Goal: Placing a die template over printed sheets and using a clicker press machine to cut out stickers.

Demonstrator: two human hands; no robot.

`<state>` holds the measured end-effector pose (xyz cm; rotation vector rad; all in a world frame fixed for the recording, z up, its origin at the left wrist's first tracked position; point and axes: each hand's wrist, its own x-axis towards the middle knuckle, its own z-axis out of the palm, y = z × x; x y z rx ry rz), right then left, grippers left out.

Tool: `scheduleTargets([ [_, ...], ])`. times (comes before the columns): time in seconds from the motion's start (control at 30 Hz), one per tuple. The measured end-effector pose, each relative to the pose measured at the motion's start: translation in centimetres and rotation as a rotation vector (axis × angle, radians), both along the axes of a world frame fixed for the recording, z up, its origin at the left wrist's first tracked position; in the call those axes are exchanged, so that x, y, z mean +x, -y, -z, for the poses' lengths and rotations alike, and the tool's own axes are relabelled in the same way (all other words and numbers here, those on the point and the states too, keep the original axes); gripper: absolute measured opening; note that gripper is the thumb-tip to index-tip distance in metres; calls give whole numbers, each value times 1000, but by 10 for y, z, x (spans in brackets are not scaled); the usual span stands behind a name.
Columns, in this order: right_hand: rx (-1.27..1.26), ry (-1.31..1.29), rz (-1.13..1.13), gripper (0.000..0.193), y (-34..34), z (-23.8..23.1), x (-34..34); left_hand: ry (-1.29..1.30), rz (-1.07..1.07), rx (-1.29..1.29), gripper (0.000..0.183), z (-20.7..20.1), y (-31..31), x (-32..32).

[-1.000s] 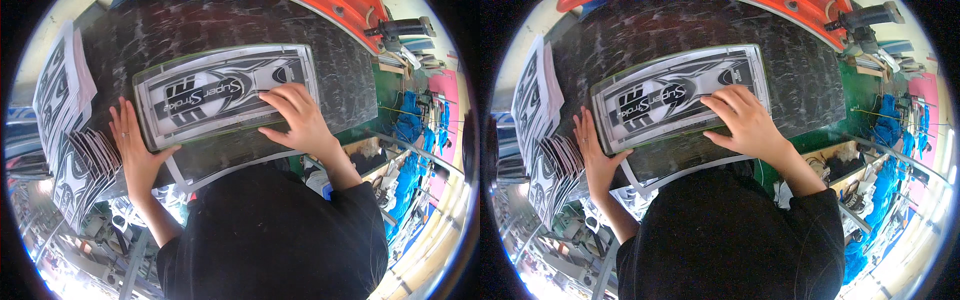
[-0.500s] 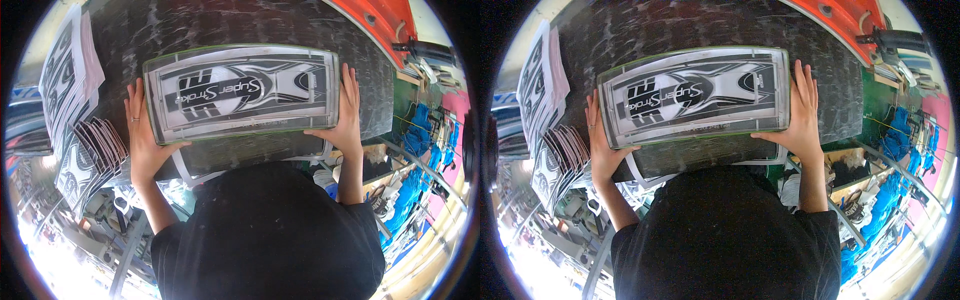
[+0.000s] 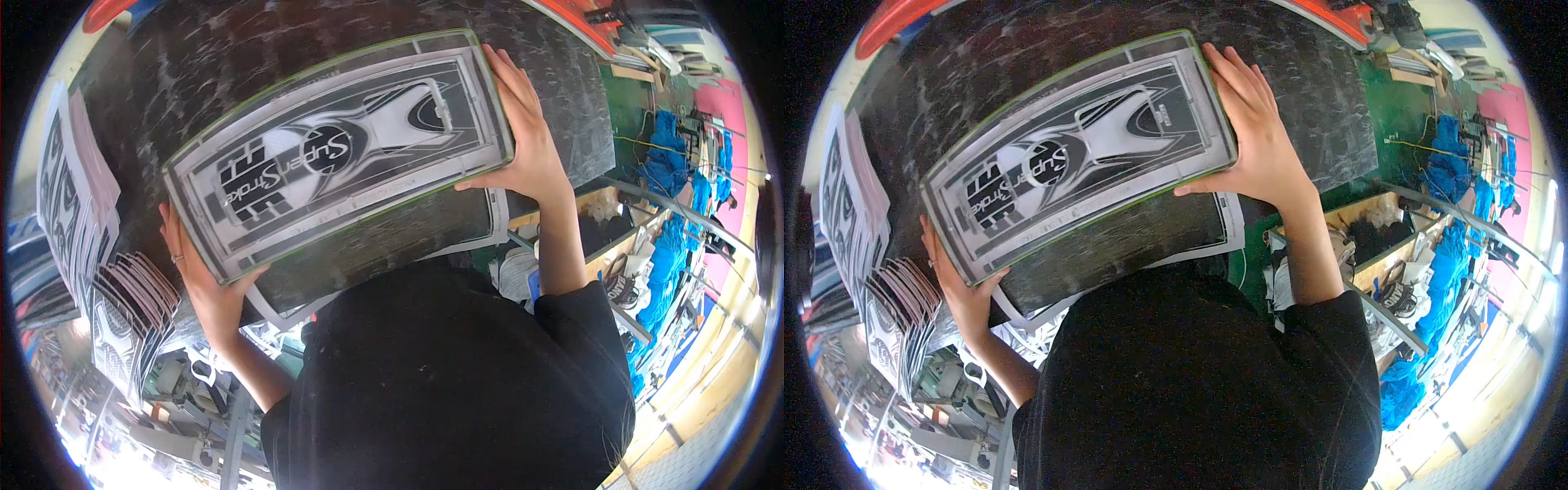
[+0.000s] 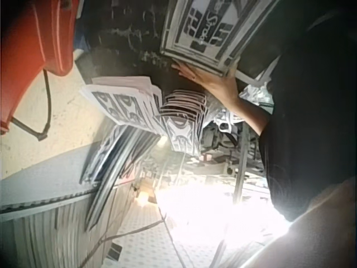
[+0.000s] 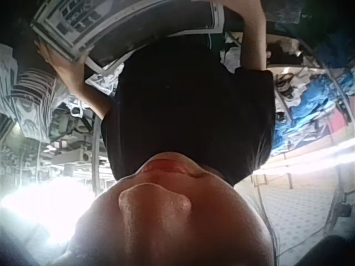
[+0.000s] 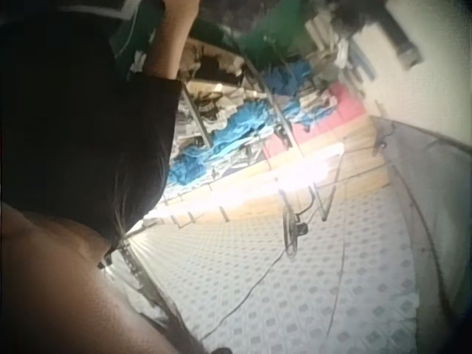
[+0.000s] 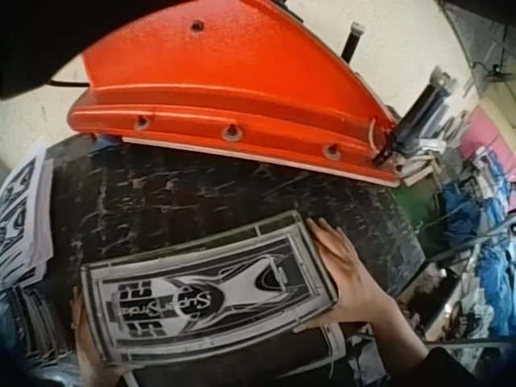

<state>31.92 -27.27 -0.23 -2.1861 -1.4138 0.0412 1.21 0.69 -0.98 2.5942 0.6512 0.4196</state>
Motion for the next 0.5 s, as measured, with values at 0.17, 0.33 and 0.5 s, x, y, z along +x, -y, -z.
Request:
scheduleTargets([
  [0.17, -12, -35, 21, 125, 6, 2, -5, -17, -2, -12, 116, 1, -2, 1],
  [0.33, -23, 26, 16, 126, 6, 6, -4, -77, -15, 39, 118, 6, -2, -1],
  [0.5, -19, 43, 14, 126, 6, 7, -4, -80, -13, 50, 120, 7, -5, -6],
])
